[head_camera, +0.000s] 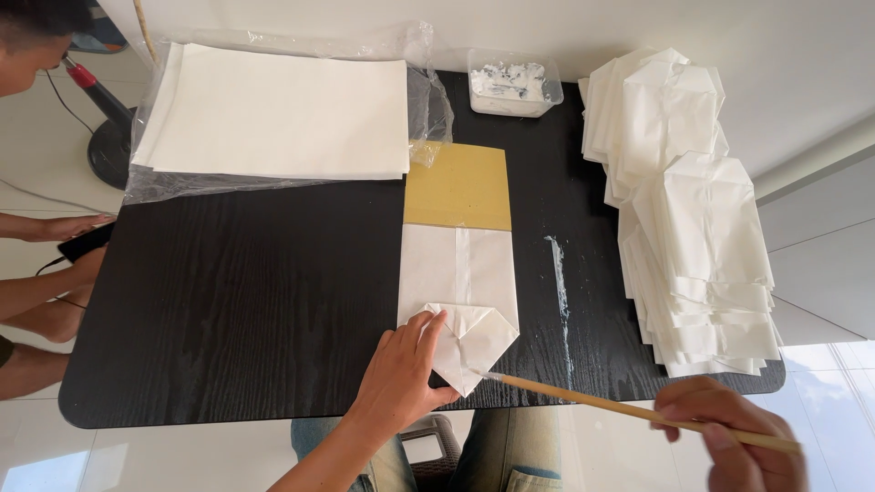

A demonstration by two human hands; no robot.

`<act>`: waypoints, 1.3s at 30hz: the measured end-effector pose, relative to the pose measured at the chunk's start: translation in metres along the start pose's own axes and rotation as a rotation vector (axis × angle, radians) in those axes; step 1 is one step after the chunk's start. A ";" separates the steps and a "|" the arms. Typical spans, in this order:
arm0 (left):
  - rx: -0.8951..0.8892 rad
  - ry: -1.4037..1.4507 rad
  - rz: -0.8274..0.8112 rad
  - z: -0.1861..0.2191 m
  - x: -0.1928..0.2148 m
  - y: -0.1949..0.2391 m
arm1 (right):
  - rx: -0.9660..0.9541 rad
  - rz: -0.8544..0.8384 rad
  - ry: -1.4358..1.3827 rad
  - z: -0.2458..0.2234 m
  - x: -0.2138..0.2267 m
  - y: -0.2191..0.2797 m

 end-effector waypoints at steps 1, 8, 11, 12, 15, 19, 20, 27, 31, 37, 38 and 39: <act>0.001 -0.001 0.002 0.000 0.001 0.000 | 0.002 -0.001 -0.001 0.002 -0.003 -0.004; 0.005 0.029 0.007 0.001 0.004 0.000 | -0.048 -0.317 0.069 0.010 -0.013 -0.004; -0.003 0.020 0.007 0.000 0.001 0.001 | -0.065 -0.298 0.086 0.004 -0.010 -0.002; 0.002 0.011 0.001 0.000 0.000 0.001 | -0.044 -0.288 0.067 0.000 -0.009 -0.003; 0.002 0.014 -0.001 0.000 0.000 0.000 | -0.027 -0.174 -0.053 0.005 0.000 0.003; 0.015 0.005 -0.013 0.000 0.000 -0.001 | -0.021 -0.065 -0.056 0.011 0.008 0.005; 0.013 0.010 -0.008 0.000 0.000 0.000 | -0.005 -0.142 0.015 0.008 0.005 0.002; 0.008 0.028 0.009 0.002 0.004 0.000 | -0.041 -0.382 0.175 0.004 -0.007 -0.004; 0.000 0.035 0.028 0.002 0.004 0.000 | -0.056 -0.406 0.203 0.003 -0.005 -0.001; 0.015 0.028 -0.009 0.001 0.002 -0.001 | -0.024 -0.377 0.252 0.007 0.001 0.001; 0.018 0.022 -0.008 0.001 0.002 -0.001 | 0.003 -0.386 0.229 0.010 0.000 0.002; 0.021 0.016 -0.007 0.001 0.001 0.000 | 0.031 -0.396 0.206 0.013 -0.001 0.003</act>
Point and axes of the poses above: each hand's wrist, its own y-axis away from the middle knuckle, its own x-axis out of the back of the hand, z = x × y, the point moved 3 cm from there along -y, towards the middle knuckle, and after that the axes turned 1 degree about -y, right-handed, at the moved point
